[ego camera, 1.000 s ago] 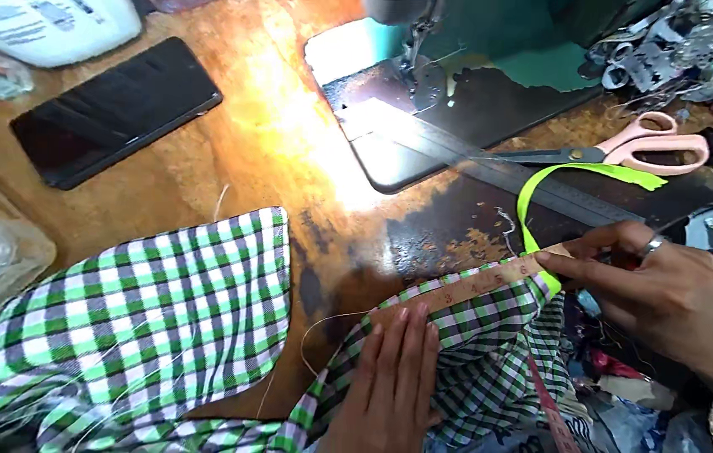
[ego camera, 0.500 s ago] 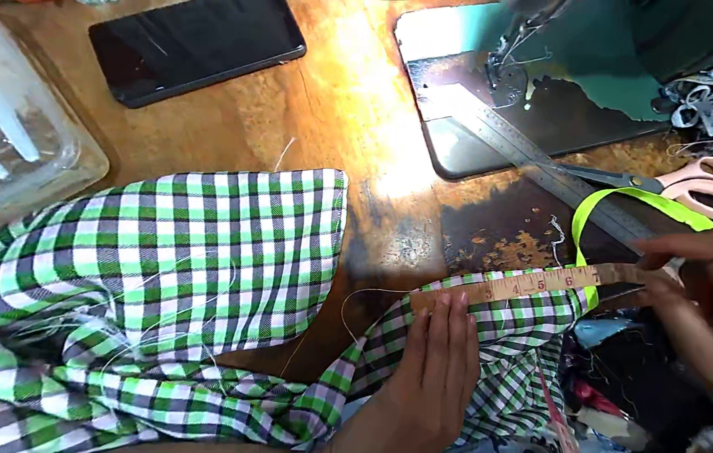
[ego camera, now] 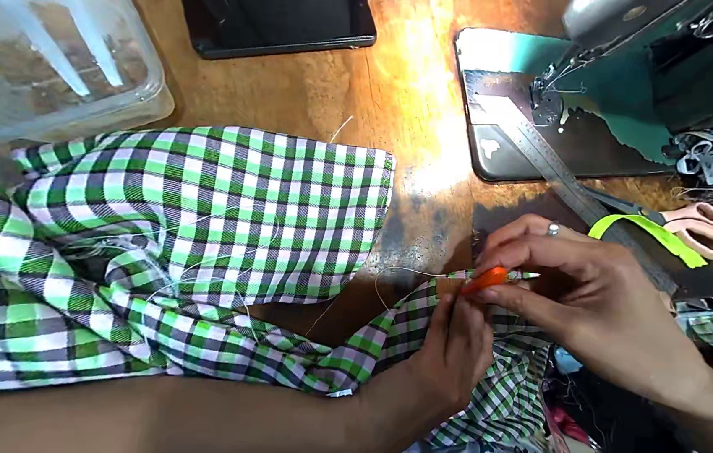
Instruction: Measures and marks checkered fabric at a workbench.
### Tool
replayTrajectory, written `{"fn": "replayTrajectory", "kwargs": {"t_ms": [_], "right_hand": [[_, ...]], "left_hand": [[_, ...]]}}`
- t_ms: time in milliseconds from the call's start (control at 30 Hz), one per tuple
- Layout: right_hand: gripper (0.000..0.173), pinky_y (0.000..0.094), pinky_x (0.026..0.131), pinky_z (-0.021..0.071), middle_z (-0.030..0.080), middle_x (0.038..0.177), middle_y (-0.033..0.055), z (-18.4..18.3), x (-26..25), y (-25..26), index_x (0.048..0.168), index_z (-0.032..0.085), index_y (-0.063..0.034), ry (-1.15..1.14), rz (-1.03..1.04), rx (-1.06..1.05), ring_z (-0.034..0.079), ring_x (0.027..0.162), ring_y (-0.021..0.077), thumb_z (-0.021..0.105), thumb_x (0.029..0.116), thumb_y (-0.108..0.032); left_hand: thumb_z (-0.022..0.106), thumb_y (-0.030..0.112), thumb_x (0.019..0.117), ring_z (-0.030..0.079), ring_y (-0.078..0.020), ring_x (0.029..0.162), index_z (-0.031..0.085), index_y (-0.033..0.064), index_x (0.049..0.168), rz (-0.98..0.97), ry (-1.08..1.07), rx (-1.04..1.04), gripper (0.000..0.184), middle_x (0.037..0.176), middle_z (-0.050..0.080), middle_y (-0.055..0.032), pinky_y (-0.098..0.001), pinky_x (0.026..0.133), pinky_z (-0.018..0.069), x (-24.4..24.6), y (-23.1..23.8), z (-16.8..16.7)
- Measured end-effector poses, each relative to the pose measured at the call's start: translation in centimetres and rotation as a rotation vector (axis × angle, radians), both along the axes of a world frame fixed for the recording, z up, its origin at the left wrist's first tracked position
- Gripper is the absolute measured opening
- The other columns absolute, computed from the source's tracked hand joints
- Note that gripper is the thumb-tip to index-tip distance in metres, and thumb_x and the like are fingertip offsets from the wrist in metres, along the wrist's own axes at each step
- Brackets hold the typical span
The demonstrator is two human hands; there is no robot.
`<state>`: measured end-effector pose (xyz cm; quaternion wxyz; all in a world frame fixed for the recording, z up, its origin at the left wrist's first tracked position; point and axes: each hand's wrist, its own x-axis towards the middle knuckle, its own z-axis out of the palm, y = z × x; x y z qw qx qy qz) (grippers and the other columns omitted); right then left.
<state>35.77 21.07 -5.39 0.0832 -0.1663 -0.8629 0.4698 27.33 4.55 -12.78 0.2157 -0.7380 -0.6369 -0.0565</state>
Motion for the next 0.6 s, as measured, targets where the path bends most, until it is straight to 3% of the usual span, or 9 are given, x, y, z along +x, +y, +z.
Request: {"fn": "replayTrajectory", "kwargs": {"t_ms": [100,200,333,400,600], "right_hand": [[0.008,0.0124,0.062,0.0546,0.066,0.081,-0.0108,-0.4,-1.0,0.2,0.098,0.07,-0.0156,-0.082,0.088,0.179,0.064,0.072,-0.0045,0.066,0.0929,-0.021],[0.022,0.0117,0.057,0.0505,0.064,0.08,-0.0128,-0.2,-1.8,-0.1,0.116,0.064,-0.0169,-0.208,0.162,0.249,0.06,0.067,-0.0071,0.061,0.0946,-0.022],[0.005,0.0141,0.046,0.0431,0.057,0.065,-0.0132,-0.2,-3.0,-0.5,0.098,0.063,-0.0196,-0.329,0.176,0.179,0.054,0.054,-0.0053,0.061,0.0934,-0.02],[0.004,0.0154,0.047,0.0472,0.061,0.065,-0.0111,-0.1,-3.5,-0.5,0.096,0.063,-0.0187,-0.395,0.159,0.12,0.058,0.054,-0.0033,0.064,0.0922,-0.017],[0.006,0.0181,0.046,0.0452,0.06,0.064,-0.0106,-0.3,-4.3,-0.6,0.092,0.063,-0.0199,-0.493,0.132,0.133,0.057,0.054,-0.0012,0.068,0.0887,-0.02]], "left_hand": [[0.043,-0.008,0.1001,0.066,-0.0283,0.12,0.065,-0.009,0.121,-0.012,0.056,-0.052,0.03,0.123,0.07,-0.0202,-0.0419,0.097,0.0499,-0.1,-0.1,0.3],[0.044,-0.01,0.0988,0.068,-0.0293,0.116,0.067,-0.0071,0.114,-0.023,0.03,-0.012,0.028,0.117,0.072,-0.0191,-0.0424,0.096,0.0507,-0.1,-0.2,0.0],[0.044,-0.012,0.0979,0.068,-0.028,0.113,0.067,-0.0071,0.115,-0.035,0.041,-0.016,0.029,0.115,0.072,-0.0184,-0.0405,0.092,0.0513,-0.2,-0.3,-0.2],[0.044,-0.013,0.0975,0.067,-0.0278,0.113,0.066,-0.0069,0.118,-0.029,0.062,-0.025,0.031,0.116,0.071,-0.018,-0.04,0.091,0.0513,-0.1,-0.4,-0.3],[0.044,-0.013,0.0969,0.068,-0.0274,0.11,0.066,-0.0067,0.117,-0.032,0.086,-0.029,0.03,0.114,0.072,-0.0179,-0.0395,0.088,0.0518,-0.1,-0.5,-0.4]]}}
